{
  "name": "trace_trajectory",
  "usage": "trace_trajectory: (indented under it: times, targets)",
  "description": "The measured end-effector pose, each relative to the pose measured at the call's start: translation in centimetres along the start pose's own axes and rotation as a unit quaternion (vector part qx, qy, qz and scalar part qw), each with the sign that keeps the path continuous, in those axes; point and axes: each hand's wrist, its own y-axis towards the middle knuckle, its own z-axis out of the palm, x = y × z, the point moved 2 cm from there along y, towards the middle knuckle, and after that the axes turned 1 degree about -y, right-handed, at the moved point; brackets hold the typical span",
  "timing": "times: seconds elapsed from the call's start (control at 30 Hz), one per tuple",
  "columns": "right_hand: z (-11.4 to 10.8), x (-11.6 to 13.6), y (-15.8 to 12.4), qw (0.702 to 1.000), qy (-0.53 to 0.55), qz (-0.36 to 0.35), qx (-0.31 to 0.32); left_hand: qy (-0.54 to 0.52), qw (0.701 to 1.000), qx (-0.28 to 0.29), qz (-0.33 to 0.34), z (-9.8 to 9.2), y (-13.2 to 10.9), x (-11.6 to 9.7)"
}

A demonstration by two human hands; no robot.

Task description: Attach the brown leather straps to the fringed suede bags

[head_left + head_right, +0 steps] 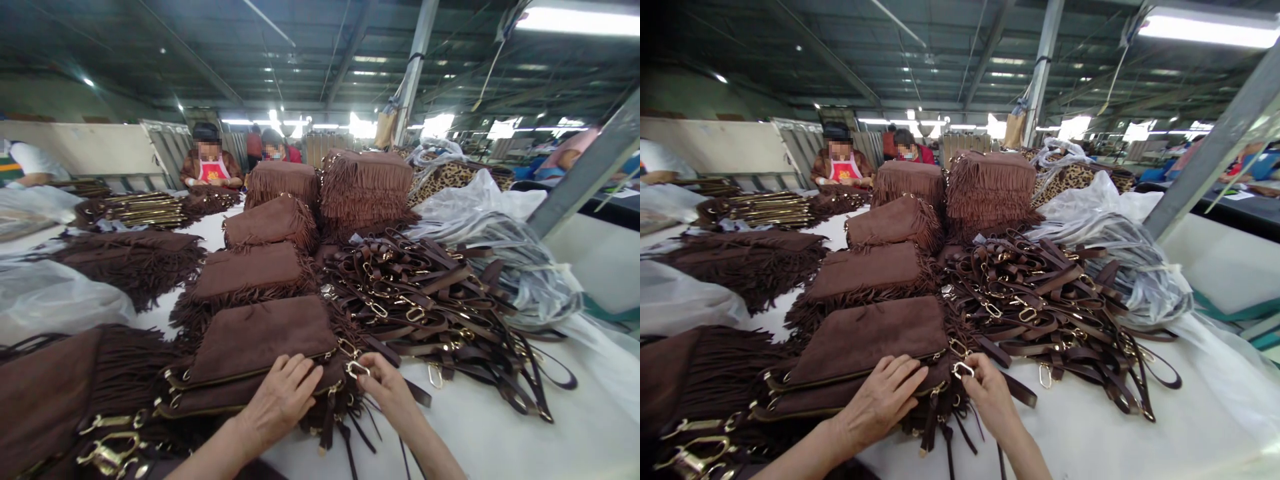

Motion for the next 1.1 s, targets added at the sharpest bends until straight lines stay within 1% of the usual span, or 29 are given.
trace_trajectory:
  times: [0.07,0.1,0.13,0.2,0.27,0.37,0.47,0.5,0.57,0.63,0.67,0.7,0.77,0.83,0.87,0.9,0.93,1.0,1.03,1.07,1.1]
  targets:
    - [-0.7,0.8,1.2,0.998,-0.056,-0.027,-0.009,0.016,1.0,0.012,0.004,-0.6,0.6,0.1]
    - [-0.9,1.0,1.7,0.996,-0.081,-0.037,-0.016,0.019,1.0,0.021,-0.011,-0.9,1.1,0.1]
    - [-1.1,1.0,2.2,0.994,-0.1,-0.043,-0.024,0.021,0.998,0.032,-0.039,-1.1,1.7,0.1]
    - [-1.1,0.9,3.1,0.991,-0.12,-0.048,-0.04,0.027,0.991,0.056,-0.119,-1.3,3.1,0.1]
    - [-0.8,0.4,3.6,0.987,-0.142,-0.051,-0.058,0.029,0.982,0.081,-0.168,-1.1,4.2,0.1]
    - [-0.3,-0.3,3.9,0.976,-0.184,-0.055,-0.1,0.027,0.98,0.085,-0.179,-0.4,5.0,0.7]
    - [0.2,-0.8,3.2,0.959,-0.225,-0.066,-0.156,0.021,0.979,0.061,-0.194,0.6,4.4,1.7]
    - [0.4,-1.0,2.6,0.952,-0.239,-0.075,-0.177,0.024,0.981,0.052,-0.185,0.9,4.1,1.9]
    - [1.0,-1.3,0.9,0.931,-0.272,-0.126,-0.208,0.036,0.99,0.041,-0.129,1.4,3.6,1.9]
    - [1.9,-1.7,-1.3,0.908,-0.302,-0.192,-0.216,0.047,0.996,0.038,-0.06,1.9,3.2,1.4]
    - [2.5,-1.9,-2.3,0.904,-0.308,-0.209,-0.212,0.047,0.997,0.04,-0.039,2.0,3.2,1.0]
    - [3.1,-2.2,-3.3,0.906,-0.307,-0.208,-0.206,0.045,0.998,0.044,-0.031,2.2,3.2,0.6]
    - [4.4,-3.0,-4.8,0.921,-0.295,-0.166,-0.192,0.043,0.997,0.046,-0.054,2.4,3.3,0.0]
    - [5.8,-3.8,-5.6,0.928,-0.299,-0.127,-0.184,0.047,0.995,0.029,-0.082,2.5,3.4,-0.6]
    - [6.5,-4.3,-5.8,0.925,-0.31,-0.118,-0.185,0.05,0.997,0.014,-0.065,2.5,3.4,-0.9]
    - [7.1,-4.7,-6.0,0.92,-0.323,-0.115,-0.188,0.056,0.998,-0.001,-0.025,2.5,3.4,-1.2]
    - [7.6,-5.1,-6.0,0.916,-0.333,-0.115,-0.192,0.062,0.997,-0.018,0.038,2.5,3.3,-1.5]
    - [8.0,-5.6,-6.1,0.91,-0.344,-0.124,-0.192,0.073,0.98,-0.039,0.18,2.5,3.1,-1.8]
    - [7.9,-5.6,-6.1,0.913,-0.341,-0.131,-0.182,0.078,0.969,-0.039,0.233,2.5,3.1,-1.7]
    - [7.6,-5.4,-6.2,0.92,-0.33,-0.135,-0.166,0.081,0.96,-0.033,0.267,2.4,3.1,-1.5]
    - [7.0,-5.1,-6.1,0.929,-0.313,-0.136,-0.147,0.083,0.954,-0.022,0.288,2.2,3.1,-1.2]
